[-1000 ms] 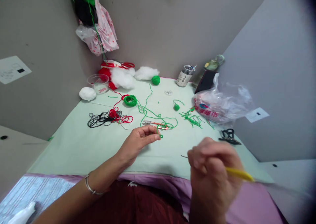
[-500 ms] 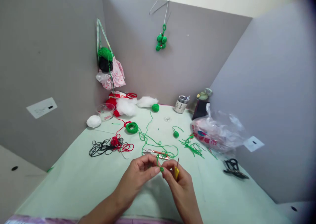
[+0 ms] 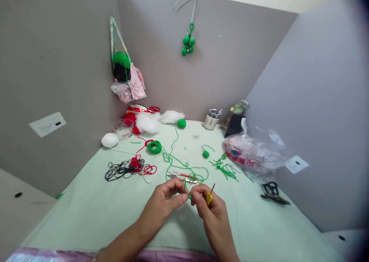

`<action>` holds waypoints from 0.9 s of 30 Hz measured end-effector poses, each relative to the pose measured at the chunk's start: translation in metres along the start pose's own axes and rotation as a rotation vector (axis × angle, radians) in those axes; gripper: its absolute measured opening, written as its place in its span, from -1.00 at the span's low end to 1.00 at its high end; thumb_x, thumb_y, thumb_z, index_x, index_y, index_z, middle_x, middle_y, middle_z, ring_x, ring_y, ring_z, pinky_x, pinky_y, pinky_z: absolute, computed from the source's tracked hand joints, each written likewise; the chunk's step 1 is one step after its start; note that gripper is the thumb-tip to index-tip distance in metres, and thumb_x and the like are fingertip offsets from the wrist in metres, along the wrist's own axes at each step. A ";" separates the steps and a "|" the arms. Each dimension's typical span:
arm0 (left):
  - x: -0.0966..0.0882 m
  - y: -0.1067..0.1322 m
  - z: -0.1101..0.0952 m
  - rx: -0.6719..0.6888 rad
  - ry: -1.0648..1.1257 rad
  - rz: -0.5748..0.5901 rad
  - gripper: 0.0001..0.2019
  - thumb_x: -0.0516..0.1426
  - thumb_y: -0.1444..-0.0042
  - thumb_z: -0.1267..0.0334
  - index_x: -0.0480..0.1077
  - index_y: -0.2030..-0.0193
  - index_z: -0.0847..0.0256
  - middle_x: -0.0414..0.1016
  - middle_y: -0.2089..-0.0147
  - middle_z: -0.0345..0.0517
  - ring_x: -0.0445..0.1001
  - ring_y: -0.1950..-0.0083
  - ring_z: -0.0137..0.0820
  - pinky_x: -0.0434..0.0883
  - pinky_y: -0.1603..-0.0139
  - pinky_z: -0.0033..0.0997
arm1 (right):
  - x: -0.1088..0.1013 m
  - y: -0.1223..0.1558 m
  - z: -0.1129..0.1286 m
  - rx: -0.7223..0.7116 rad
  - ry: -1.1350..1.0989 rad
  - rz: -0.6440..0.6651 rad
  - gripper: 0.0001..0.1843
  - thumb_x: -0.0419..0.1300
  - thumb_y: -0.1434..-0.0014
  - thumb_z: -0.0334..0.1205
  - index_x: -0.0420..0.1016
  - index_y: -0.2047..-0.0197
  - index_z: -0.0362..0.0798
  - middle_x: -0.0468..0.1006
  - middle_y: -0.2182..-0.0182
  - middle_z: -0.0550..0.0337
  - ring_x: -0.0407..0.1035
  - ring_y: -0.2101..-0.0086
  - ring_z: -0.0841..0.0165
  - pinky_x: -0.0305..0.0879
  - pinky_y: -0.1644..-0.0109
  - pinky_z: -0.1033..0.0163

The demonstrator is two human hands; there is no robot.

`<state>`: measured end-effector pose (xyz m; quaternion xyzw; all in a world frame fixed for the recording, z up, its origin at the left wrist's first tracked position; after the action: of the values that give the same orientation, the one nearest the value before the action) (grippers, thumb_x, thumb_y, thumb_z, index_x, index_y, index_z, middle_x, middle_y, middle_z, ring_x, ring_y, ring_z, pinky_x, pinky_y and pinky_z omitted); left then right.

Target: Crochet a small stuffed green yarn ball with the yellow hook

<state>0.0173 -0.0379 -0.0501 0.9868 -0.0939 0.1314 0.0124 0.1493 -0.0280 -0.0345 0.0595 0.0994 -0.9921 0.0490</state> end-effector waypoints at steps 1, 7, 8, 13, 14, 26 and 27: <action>0.000 0.000 0.000 -0.002 0.007 -0.002 -0.76 0.33 -0.15 0.07 0.49 0.28 0.19 0.47 0.25 -0.16 0.39 0.14 -0.30 0.28 0.04 -0.36 | 0.001 0.000 0.000 -0.001 -0.004 0.006 -0.61 0.31 -0.19 0.10 0.51 0.44 -0.05 0.38 0.56 0.27 0.19 0.52 0.41 0.19 0.43 0.30; -0.003 -0.001 0.002 -0.020 -0.010 -0.034 -0.77 0.35 -0.12 0.09 0.50 0.29 0.18 0.47 0.26 -0.17 0.40 0.12 -0.29 0.29 0.00 -0.35 | -0.003 0.003 -0.001 0.009 -0.001 -0.008 -0.59 0.34 -0.18 0.13 0.50 0.46 -0.04 0.38 0.55 0.25 0.20 0.50 0.39 0.17 0.42 0.28; -0.003 -0.001 0.002 -0.020 -0.011 -0.031 -0.78 0.35 -0.12 0.10 0.50 0.29 0.18 0.48 0.25 -0.17 0.40 0.11 -0.30 0.29 -0.01 -0.35 | -0.005 0.003 -0.002 0.014 0.001 -0.016 -0.59 0.31 -0.22 0.14 0.52 0.43 -0.04 0.38 0.54 0.25 0.19 0.50 0.39 0.17 0.41 0.27; -0.010 0.000 -0.001 -0.001 0.035 -0.101 -0.82 0.35 -0.12 0.14 0.51 0.29 0.16 0.47 0.26 -0.19 0.38 0.14 -0.34 0.28 0.02 -0.39 | -0.022 0.003 0.006 -0.043 -0.027 -0.048 -0.44 -0.01 -0.44 0.18 0.63 0.28 0.00 0.44 0.44 0.16 0.33 0.38 0.30 0.25 0.28 0.21; -0.013 0.001 -0.001 -0.005 0.050 -0.127 -0.82 0.36 -0.10 0.14 0.52 0.30 0.16 0.46 0.28 -0.20 0.37 0.16 -0.35 0.28 0.04 -0.39 | -0.027 0.005 0.011 -0.073 -0.005 -0.065 -0.40 -0.04 -0.44 0.20 0.62 0.33 0.00 0.47 0.42 0.13 0.36 0.34 0.28 0.27 0.25 0.19; -0.016 0.002 -0.003 0.000 0.104 -0.191 -0.83 0.40 -0.05 0.18 0.55 0.31 0.18 0.49 0.29 -0.19 0.38 0.17 -0.37 0.30 0.05 -0.41 | -0.022 0.036 0.062 -0.407 0.143 -0.081 -0.85 0.18 -0.41 -0.25 0.57 0.20 0.06 0.53 0.42 0.20 0.40 0.40 0.35 0.31 0.36 0.28; -0.016 0.002 -0.004 0.006 0.103 -0.187 -0.84 0.39 -0.06 0.19 0.55 0.31 0.18 0.49 0.29 -0.20 0.38 0.17 -0.37 0.30 0.05 -0.42 | -0.018 0.037 0.063 -0.430 0.164 -0.062 -0.86 0.17 -0.40 -0.30 0.56 0.18 0.05 0.54 0.41 0.21 0.42 0.40 0.36 0.32 0.36 0.29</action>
<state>0.0010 -0.0370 -0.0502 0.9832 -0.0001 0.1805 0.0263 0.1640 -0.0751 0.0221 0.1251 0.3138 -0.9410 0.0217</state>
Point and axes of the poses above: each hand's wrist, its own y-axis away from the middle knuckle, its own x-axis out of the palm, z = x × y, the point moved 10 cm from there along -y, towards the middle knuckle
